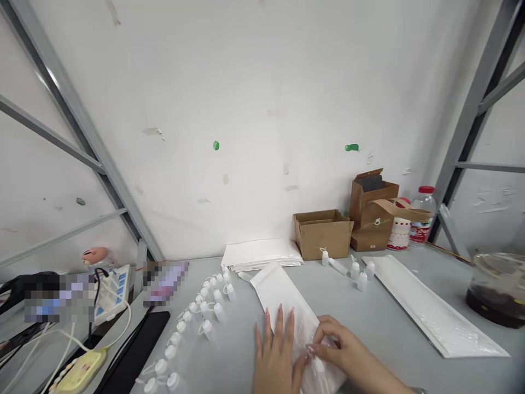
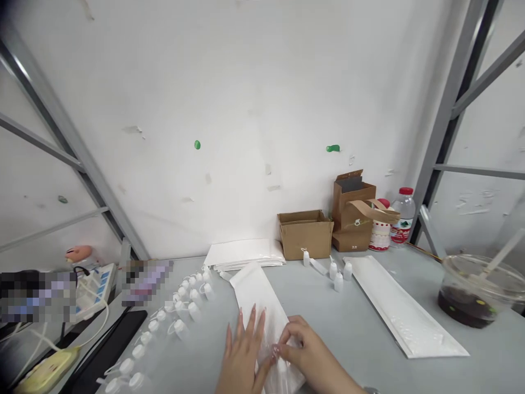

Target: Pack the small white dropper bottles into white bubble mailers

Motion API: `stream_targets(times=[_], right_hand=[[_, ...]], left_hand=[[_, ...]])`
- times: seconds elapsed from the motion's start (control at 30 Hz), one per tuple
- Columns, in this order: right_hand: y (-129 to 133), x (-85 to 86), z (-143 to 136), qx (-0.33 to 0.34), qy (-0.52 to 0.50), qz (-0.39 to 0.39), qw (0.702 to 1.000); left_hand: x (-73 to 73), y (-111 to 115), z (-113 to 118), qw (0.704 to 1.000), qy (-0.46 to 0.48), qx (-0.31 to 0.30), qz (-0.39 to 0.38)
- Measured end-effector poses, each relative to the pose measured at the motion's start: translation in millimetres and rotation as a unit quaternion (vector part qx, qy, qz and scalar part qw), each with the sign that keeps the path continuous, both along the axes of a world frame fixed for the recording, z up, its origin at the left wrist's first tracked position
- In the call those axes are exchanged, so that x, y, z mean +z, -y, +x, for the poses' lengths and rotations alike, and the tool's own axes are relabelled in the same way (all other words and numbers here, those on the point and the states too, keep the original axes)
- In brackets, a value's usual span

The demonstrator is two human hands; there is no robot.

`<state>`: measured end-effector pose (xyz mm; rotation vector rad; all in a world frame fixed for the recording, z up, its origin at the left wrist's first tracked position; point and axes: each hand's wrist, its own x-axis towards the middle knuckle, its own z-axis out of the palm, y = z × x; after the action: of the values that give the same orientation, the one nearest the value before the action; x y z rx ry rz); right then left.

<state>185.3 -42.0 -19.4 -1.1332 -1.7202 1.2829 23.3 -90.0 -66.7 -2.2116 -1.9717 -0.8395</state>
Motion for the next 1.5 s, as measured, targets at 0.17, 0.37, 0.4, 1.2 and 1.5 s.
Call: stream_targets(times=[0.17,0.37,0.4,1.2,1.5], right_hand=[[-27,14.5,20,-0.095,-0.009,0.051,0.994],[-64,30.3,-1,-0.098,-0.011,0.092,0.991],[-67,29.1,-8,-0.090,-0.012,0.101,0.991],[-96,-2.6,-20,-0.100,-0.044,0.086,0.990],[-87,0.3,-21,-0.140,-0.054,0.118,0.982]], left_hand=[[-26.2,0,-20,0.993,-0.082,-0.077,-0.027],[-34.3,5,-54,0.977,-0.071,-0.168,-0.108],[-29.3,6,-51,0.983,-0.057,-0.144,-0.099],[-15.2,11,31,0.994,-0.003,0.102,0.044],[-16.2,9,28,0.985,-0.057,0.165,-0.006]])
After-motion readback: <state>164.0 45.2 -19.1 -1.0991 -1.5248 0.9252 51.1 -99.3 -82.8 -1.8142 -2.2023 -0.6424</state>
